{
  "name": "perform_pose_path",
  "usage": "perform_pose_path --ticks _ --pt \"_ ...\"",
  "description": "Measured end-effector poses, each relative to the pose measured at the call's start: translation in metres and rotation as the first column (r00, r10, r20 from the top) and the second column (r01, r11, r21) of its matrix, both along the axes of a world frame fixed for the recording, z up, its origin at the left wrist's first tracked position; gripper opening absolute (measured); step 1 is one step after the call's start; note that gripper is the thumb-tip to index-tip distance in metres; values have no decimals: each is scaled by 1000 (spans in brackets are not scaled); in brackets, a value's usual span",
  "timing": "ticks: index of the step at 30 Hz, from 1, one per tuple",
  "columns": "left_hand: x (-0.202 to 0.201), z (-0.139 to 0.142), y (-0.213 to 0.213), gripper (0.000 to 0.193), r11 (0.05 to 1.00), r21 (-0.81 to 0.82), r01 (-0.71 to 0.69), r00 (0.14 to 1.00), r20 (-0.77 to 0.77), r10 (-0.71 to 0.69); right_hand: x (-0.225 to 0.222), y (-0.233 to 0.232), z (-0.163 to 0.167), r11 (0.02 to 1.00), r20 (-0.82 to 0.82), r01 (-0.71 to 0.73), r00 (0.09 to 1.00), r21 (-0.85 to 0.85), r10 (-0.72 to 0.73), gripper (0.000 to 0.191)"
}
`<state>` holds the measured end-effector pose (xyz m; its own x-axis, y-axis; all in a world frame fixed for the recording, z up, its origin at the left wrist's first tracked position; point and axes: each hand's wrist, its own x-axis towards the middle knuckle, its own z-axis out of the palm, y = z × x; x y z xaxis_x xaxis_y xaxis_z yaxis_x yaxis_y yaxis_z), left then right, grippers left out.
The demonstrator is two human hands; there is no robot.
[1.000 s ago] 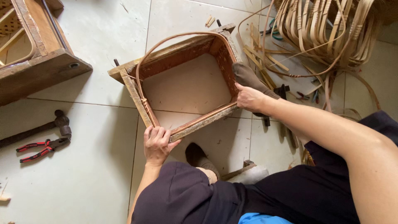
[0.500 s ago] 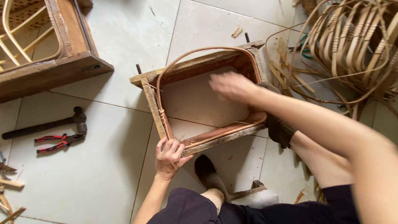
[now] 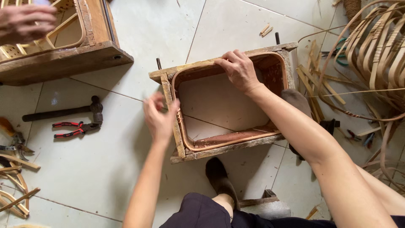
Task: The person sits on the floor fitting a woven bamboo panel into a wooden basket frame, bending a flexible bamboo strip around the rim and tucking its ends to secure the woven liner, then presses the panel edges into place along the frame.
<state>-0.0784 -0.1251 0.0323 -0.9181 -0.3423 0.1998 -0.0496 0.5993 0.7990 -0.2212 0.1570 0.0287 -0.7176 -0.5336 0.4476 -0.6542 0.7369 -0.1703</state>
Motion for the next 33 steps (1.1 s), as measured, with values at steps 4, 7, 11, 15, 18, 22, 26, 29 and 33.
perform_pose_path --ticks 4,7,11,15,18,22,26,29,33 --pt "-57 -17 -16 69 991 -123 48 996 80 -38 9 5 -7 999 52 -48 997 0 48 31" --pt "-62 -26 -16 60 999 27 -41 955 296 32 16 7 -10 998 102 -61 993 1 61 31" --pt "-62 -22 -12 52 998 -69 -13 969 244 29 14 3 -10 998 107 -59 993 32 55 30" --pt "-70 -14 -10 49 955 -296 12 977 209 52 9 -3 -9 998 73 -21 997 55 17 28" --pt "-80 -10 -10 27 926 -378 4 1000 1 -3 11 -4 -6 999 79 -13 997 34 11 32" --pt "-105 1 -24 13 997 75 20 995 95 -27 15 -3 -3 1000 94 -12 996 18 11 31" --pt "-114 19 -54 14 935 355 -1 1000 -7 4 16 -2 -6 1000 112 7 994 6 -8 29" --pt "-106 24 -47 20 1000 -11 -14 997 77 15 17 -4 -11 1000 86 11 996 6 -11 28" --pt "-96 13 10 33 726 -592 350 862 -100 -497 18 -1 -8 999 126 25 992 -36 -20 31"
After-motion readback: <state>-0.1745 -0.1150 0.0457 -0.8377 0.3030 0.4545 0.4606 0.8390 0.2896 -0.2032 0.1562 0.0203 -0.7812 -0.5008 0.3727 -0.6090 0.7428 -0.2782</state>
